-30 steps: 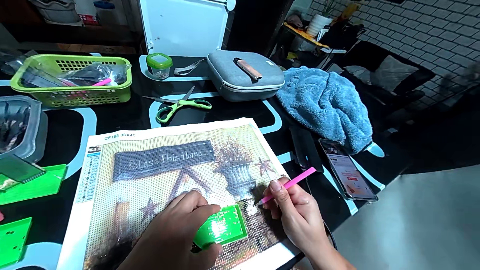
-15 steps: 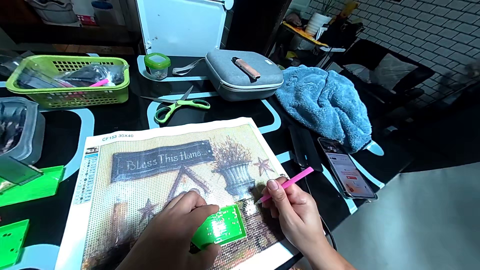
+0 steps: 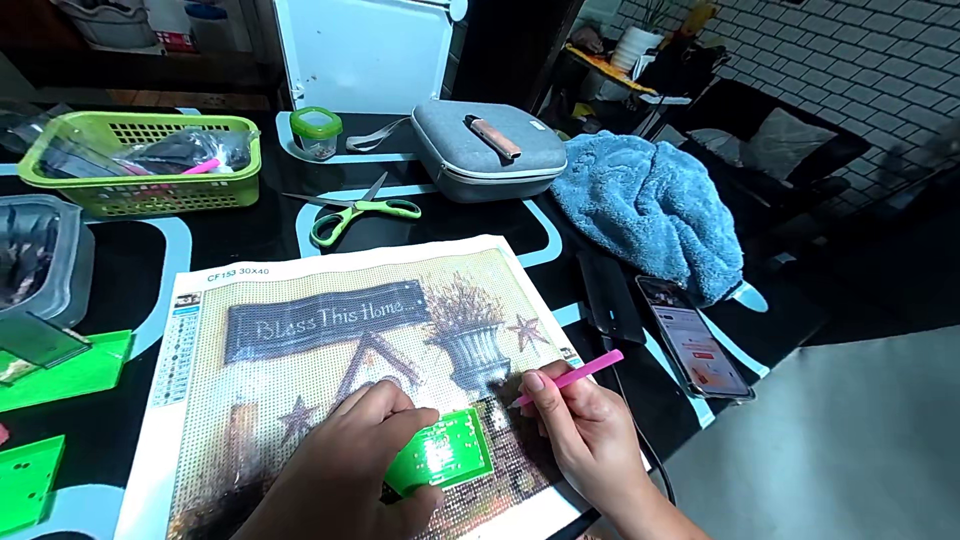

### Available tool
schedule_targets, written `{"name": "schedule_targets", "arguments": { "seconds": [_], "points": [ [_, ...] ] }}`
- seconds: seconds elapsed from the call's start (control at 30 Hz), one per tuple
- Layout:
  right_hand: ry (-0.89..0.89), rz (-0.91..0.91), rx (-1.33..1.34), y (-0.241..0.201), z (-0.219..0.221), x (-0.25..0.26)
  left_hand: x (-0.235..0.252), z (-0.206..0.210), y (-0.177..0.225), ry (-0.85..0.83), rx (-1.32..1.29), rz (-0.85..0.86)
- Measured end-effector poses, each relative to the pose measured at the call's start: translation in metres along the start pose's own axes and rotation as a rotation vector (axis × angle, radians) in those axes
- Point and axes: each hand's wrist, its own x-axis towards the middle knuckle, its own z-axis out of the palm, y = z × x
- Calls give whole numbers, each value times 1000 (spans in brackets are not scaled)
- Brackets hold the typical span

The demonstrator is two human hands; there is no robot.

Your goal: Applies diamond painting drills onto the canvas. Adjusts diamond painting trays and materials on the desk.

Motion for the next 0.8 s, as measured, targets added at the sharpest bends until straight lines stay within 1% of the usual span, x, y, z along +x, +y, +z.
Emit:
{"name": "schedule_targets", "arguments": {
  "seconds": [0.07,0.17,0.27,0.33,0.47,0.8],
  "points": [
    [-9,32,25,-2,-2,3,0,1,-1,12,4,2],
    [8,42,158,-10,0,7,0,0,0,15,-3,0],
    [-67,1,257,-20,12,9,0,2,0,30,14,9],
    [-106,-20,243,-21,18,10,0,3,0,38,13,13],
    [-117,-32,161,-18,22,12,0,3,0,35,9,1],
    [-143,-61,139,-17,29,11,0,5,-1,54,24,11]
  ]
}}
